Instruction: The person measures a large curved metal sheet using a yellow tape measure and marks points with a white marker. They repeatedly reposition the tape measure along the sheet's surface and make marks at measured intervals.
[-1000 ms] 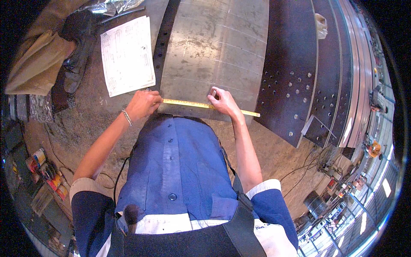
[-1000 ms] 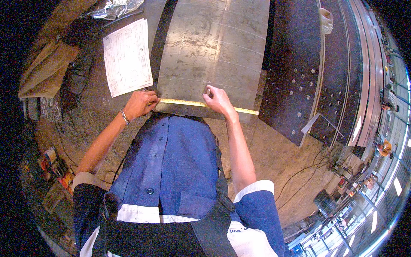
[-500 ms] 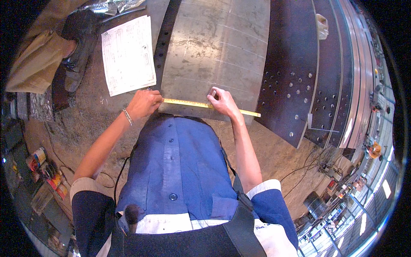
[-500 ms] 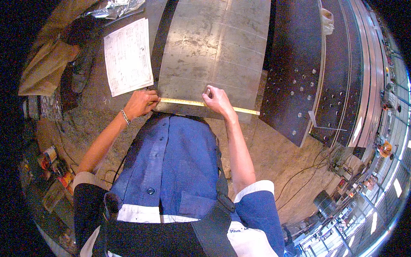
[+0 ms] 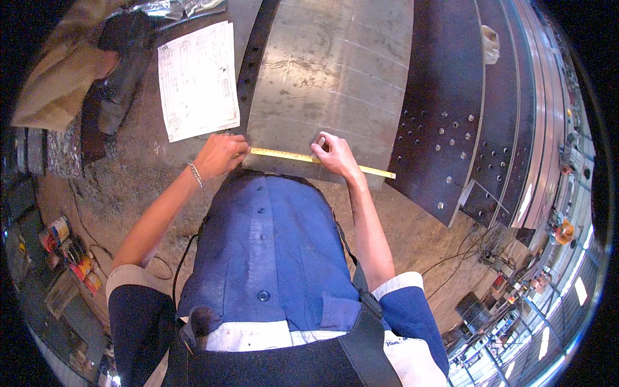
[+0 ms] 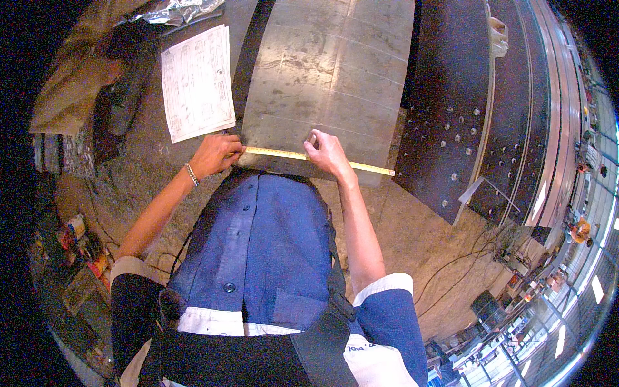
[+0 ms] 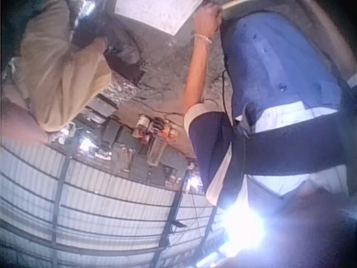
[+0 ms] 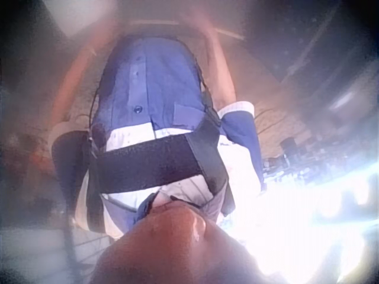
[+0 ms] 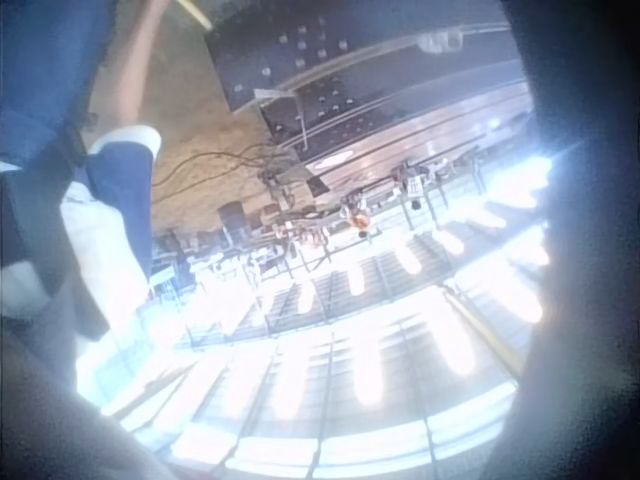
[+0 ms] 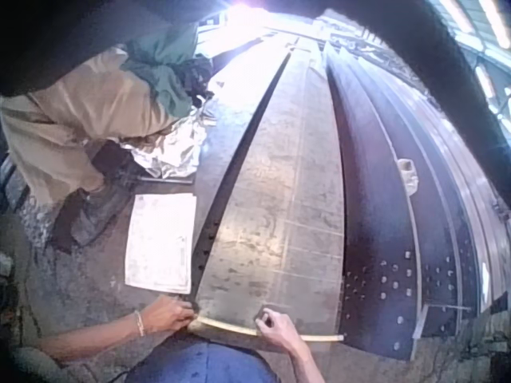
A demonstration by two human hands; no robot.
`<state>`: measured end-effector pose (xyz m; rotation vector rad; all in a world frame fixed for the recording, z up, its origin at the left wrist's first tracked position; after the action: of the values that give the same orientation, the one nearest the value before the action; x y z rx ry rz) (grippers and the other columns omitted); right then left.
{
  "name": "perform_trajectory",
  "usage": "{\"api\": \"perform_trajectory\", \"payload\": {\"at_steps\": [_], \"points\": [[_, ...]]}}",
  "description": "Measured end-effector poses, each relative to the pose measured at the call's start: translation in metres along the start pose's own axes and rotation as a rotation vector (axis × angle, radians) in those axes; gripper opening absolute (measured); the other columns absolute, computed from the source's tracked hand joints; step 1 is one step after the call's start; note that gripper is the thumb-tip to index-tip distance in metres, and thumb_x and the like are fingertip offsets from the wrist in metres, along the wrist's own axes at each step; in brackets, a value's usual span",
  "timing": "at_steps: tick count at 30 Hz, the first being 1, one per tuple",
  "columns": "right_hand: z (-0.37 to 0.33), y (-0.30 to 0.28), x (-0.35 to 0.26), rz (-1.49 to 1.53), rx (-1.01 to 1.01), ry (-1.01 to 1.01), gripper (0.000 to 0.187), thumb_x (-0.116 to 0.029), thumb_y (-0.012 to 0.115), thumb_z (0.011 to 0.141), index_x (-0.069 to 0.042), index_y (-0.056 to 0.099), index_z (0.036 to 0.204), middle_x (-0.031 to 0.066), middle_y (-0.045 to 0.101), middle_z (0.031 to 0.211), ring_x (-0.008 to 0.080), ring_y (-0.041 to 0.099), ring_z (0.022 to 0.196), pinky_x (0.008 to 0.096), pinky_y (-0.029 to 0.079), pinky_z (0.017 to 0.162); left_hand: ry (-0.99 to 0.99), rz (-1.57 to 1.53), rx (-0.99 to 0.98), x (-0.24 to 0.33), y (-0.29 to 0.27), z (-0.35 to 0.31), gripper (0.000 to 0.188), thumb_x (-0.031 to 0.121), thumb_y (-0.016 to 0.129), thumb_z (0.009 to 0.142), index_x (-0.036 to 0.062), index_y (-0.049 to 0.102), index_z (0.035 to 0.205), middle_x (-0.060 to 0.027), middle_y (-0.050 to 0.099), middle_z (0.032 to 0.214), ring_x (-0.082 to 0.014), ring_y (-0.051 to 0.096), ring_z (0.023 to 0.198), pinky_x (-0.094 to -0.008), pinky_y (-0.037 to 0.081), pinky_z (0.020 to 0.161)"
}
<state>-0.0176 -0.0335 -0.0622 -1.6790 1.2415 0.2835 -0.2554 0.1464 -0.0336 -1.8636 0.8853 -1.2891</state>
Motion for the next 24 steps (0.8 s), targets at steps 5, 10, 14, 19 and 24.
{"api": "perform_trajectory", "payload": {"at_steps": [5,10,14,19,24], "points": [[0.0,0.0,-0.006,0.005,-0.01,0.011,0.044,-0.029,0.068,0.087,0.002,0.064,0.118,0.025,0.07,0.091,0.0382,0.07,0.086,0.0441,0.054,0.077,0.032,-0.045,0.072,-0.002,0.002,-0.002,0.012,0.019,0.066,0.088,0.0075,0.068,0.085,-0.0082,0.061,0.081,-0.0301,0.064,0.075,-0.0438,0.051,0.064],[0.003,0.006,-0.004,0.015,0.001,0.005,0.044,-0.029,0.068,0.087,0.002,0.064,0.118,0.0256,0.07,0.091,0.038,0.07,0.085,0.0442,0.054,0.077,0.02,-0.021,0.056,-0.001,0.002,0.0,0.012,0.019,0.066,0.087,0.0071,0.067,0.084,-0.0086,0.061,0.081,-0.0304,0.064,0.076,-0.0436,0.051,0.065],[0.003,0.011,-0.004,0.025,0.023,-0.019,0.041,-0.029,0.067,0.088,0.002,0.065,0.115,0.0249,0.07,0.086,0.0383,0.07,0.082,0.0446,0.054,0.075,0.026,-0.014,0.068,-0.003,0.005,-0.001,0.013,0.019,0.066,0.087,0.0065,0.066,0.083,-0.0085,0.062,0.081,-0.0303,0.064,0.075,-0.0438,0.052,0.065],[0.001,0.007,-0.011,0.017,-0.008,0.0,0.037,-0.028,0.066,0.088,0.002,0.065,0.111,0.0243,0.069,0.083,0.0389,0.07,0.082,0.0454,0.054,0.075,0.047,-0.032,0.107,-0.004,0.006,-0.002,0.018,0.021,0.065,0.089,0.0052,0.065,0.08,-0.0094,0.06,0.078,-0.0313,0.064,0.071,-0.0447,0.051,0.061],[0.001,0.01,-0.011,0.014,0.022,-0.023,0.036,-0.028,0.066,0.088,0.001,0.064,0.109,0.0246,0.069,0.085,0.0393,0.069,0.081,0.0458,0.053,0.075,0.043,-0.031,0.105,-0.003,0.003,-0.001,0.016,0.021,0.065,0.088,0.0062,0.067,0.082,-0.0089,0.061,0.079,-0.0309,0.064,0.073,-0.0446,0.052,0.063]]}}
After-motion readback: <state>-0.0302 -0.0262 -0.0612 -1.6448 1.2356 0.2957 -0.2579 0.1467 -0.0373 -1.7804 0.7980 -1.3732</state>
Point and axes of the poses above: each hand's wrist, its own z-axis towards the middle knuckle, its own y-axis out of the palm, x = y × z, the point moved 4 cm from there along z, towards the middle knuckle
